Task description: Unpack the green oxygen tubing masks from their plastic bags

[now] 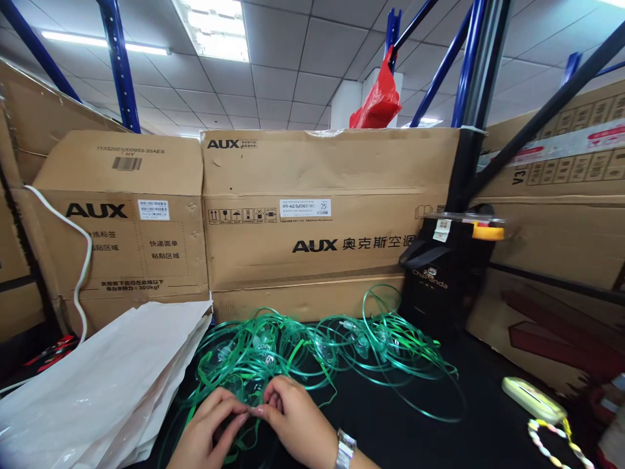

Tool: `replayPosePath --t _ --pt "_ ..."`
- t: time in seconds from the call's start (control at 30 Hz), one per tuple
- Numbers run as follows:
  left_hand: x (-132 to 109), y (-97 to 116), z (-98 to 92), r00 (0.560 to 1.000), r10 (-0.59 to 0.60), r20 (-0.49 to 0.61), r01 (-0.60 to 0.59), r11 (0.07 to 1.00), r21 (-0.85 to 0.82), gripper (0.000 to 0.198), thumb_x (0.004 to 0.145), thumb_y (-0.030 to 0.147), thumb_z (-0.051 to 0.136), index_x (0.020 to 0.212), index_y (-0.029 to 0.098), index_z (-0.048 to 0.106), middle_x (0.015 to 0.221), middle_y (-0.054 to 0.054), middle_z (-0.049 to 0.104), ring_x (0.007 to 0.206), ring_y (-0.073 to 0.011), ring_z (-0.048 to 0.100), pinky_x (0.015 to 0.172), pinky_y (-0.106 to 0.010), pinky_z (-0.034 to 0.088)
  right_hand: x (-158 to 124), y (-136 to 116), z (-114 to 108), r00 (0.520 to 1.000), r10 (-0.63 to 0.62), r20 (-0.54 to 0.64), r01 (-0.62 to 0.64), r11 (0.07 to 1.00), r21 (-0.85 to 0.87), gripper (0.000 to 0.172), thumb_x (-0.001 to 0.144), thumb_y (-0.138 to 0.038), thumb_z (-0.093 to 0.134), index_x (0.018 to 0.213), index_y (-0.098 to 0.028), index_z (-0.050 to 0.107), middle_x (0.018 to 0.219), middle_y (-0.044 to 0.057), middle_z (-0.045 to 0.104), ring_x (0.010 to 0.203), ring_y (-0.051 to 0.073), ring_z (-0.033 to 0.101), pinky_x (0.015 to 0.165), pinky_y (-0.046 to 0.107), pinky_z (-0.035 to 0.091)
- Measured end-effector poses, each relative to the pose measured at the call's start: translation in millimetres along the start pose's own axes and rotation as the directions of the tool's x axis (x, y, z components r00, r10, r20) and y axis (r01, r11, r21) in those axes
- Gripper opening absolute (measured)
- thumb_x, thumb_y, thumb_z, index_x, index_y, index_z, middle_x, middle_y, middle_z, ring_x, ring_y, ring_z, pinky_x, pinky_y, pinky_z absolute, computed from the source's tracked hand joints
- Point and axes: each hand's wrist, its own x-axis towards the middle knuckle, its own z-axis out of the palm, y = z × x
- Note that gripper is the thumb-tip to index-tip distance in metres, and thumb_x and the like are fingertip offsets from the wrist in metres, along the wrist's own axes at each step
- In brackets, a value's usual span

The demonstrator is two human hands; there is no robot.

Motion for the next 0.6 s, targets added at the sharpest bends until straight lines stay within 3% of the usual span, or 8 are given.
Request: replayPosePath --t 0.27,0.4,0.47,0.6 --pt "-0.8 1.5 -0.6 0.991 0.104 -0.085 -0.097 0.992 0.079 0.011 0.083 0.027 0.048 0.091 0.025 0.055 0.090 -0.003 0.066 0.087 -0.0195 0.061 0.078 -0.030 0.046 2.0 -3.3 1.9 0.992 0.043 0.118 -0.089 0.905 0.417 0.036 0.066 -0.047 0.067 0.068 -0.016 0.048 0.054 -0.006 0.044 0.050 0.008 0.038 0.049 0.020 0.029" --pt "2.6 5.2 -7.7 0.974 0.220 0.046 -0.225 0.961 0.164 0.013 0.082 0.024 0.052 0.094 0.027 0.055 0.089 0.001 0.068 0.083 -0.0169 0.063 0.076 -0.027 0.045 1.9 -5.0 0.1 0.986 0.026 0.164 -0.108 0.849 0.517 0.038 0.061 -0.046 0.071 0.064 -0.016 0.048 0.054 -0.006 0.047 0.050 0.007 0.041 0.052 0.020 0.031" --pt "3.4 6.4 -9.3 0.976 0.213 0.044 -0.218 0.965 0.144 0.009 0.083 0.024 0.050 0.087 0.026 0.057 0.082 0.001 0.068 0.079 -0.0164 0.062 0.074 -0.027 0.045 1.4 -6.2 -0.6 0.980 0.027 0.199 -0.133 0.829 0.543 0.038 0.060 -0.046 0.071 0.063 -0.016 0.048 0.054 -0.006 0.048 0.050 0.008 0.044 0.053 0.021 0.034" --pt "0.1 7.2 -5.1 0.993 0.111 -0.049 -0.111 0.994 0.003 0.022 0.087 0.027 0.042 0.073 0.021 0.058 0.066 0.000 0.060 0.063 -0.0133 0.057 0.061 -0.021 0.044 -0.9 -8.3 0.4 0.975 0.029 0.221 -0.143 0.841 0.522 0.036 0.060 -0.042 0.072 0.062 -0.016 0.048 0.055 -0.006 0.047 0.051 0.008 0.043 0.052 0.021 0.032"
